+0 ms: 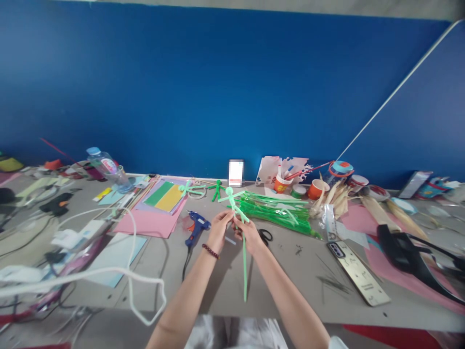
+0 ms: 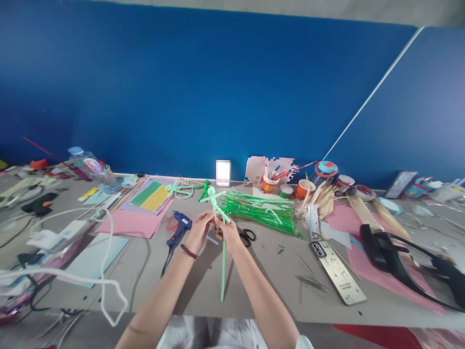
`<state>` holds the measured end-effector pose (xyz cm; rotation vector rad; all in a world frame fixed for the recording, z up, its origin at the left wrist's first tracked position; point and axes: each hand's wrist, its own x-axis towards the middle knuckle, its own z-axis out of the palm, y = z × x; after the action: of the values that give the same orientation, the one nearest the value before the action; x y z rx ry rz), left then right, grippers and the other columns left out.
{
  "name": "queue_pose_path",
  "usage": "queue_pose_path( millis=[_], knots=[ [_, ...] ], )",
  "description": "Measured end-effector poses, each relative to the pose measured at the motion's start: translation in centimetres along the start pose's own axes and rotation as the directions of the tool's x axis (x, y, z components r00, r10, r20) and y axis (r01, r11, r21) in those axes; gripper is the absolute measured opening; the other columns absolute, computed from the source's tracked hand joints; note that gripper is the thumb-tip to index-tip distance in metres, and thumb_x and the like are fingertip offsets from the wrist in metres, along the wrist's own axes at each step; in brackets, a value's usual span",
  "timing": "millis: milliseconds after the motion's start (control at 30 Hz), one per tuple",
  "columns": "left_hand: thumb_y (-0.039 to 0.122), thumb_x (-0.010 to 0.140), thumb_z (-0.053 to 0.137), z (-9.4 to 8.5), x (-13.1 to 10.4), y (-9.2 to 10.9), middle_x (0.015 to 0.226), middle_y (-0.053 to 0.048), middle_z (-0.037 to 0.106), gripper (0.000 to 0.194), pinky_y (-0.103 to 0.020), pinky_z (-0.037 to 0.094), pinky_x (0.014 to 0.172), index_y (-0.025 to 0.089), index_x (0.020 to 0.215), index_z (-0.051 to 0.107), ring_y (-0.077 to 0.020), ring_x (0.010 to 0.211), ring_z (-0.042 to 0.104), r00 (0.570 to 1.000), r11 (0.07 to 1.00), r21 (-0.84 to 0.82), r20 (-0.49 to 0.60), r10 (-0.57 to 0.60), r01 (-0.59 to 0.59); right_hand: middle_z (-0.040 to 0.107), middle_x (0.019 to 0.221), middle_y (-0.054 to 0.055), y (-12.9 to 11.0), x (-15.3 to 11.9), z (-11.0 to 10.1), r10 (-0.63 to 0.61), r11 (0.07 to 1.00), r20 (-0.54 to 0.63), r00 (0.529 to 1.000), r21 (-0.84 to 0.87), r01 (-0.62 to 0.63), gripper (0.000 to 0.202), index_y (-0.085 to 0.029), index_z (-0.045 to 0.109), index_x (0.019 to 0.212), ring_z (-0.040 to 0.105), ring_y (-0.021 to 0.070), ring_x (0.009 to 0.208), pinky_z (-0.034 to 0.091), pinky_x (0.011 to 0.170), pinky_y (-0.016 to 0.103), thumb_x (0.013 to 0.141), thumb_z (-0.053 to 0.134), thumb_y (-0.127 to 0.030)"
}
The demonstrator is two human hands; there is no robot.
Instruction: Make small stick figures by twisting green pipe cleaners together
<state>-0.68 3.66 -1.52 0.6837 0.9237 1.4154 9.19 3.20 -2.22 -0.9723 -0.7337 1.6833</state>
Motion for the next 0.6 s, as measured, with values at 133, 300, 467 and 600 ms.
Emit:
queue_pose_path(
  millis=[133,300,467,600],
  knots=[
    [0.035,0.065,0.072,-0.26,0.41,0.05,0.061,0.000,0.060,0.021,-0.024,0.037,0.048,0.016,0.066,0.063,-0.0093,0.051,0.049,1.000,1.000,0.000,0.014,0.003,-0.003,0.056,0.053,-0.002,0.29,0.20,-0.10,-0.107,0.986,-0.045,0.993,-0.137,0.100,0.031,-0.015,0.060,0.071,0.038,0.0054,0.038,0.023,0.032,0.017,0.056,0.076,-0.039],
    [0.039,0.060,0.076,-0.64,0.92,-0.09,0.055,0.002,0.054,0.029,-0.023,0.036,0.051,0.015,0.062,0.061,-0.0091,0.052,0.048,0.995,0.990,0.111,-0.048,0.091,-0.086,0.058,0.054,-0.002,0.19,0.07,-0.37,-0.315,0.870,-0.018,0.949,-0.405,0.281,0.021,-0.017,0.065,0.070,0.042,0.0082,0.039,0.030,0.036,0.019,0.068,0.067,-0.038],
    [0.042,0.058,0.076,-0.96,1.06,-0.21,0.060,0.001,0.058,0.030,-0.024,0.039,0.060,0.015,0.064,0.064,-0.0106,0.057,0.050,0.991,0.980,0.168,-0.064,0.120,-0.107,0.061,0.062,-0.002,-0.40,-0.36,-0.57,-0.454,0.788,-0.011,0.891,-0.473,0.395,0.017,-0.021,0.070,0.078,0.047,0.0106,0.049,0.037,0.045,0.020,0.071,0.066,-0.036],
    [0.040,0.059,0.076,-0.89,0.80,-0.34,0.063,0.000,0.058,0.028,-0.026,0.041,0.062,0.015,0.060,0.062,-0.0122,0.061,0.051,0.993,0.985,0.134,-0.018,0.115,-0.112,0.058,0.056,-0.002,-0.21,0.11,-0.80,-0.422,0.845,-0.082,0.903,-0.397,0.358,0.018,-0.018,0.068,0.067,0.046,0.0110,0.049,0.039,0.046,0.021,0.066,0.069,-0.037]
  ],
)
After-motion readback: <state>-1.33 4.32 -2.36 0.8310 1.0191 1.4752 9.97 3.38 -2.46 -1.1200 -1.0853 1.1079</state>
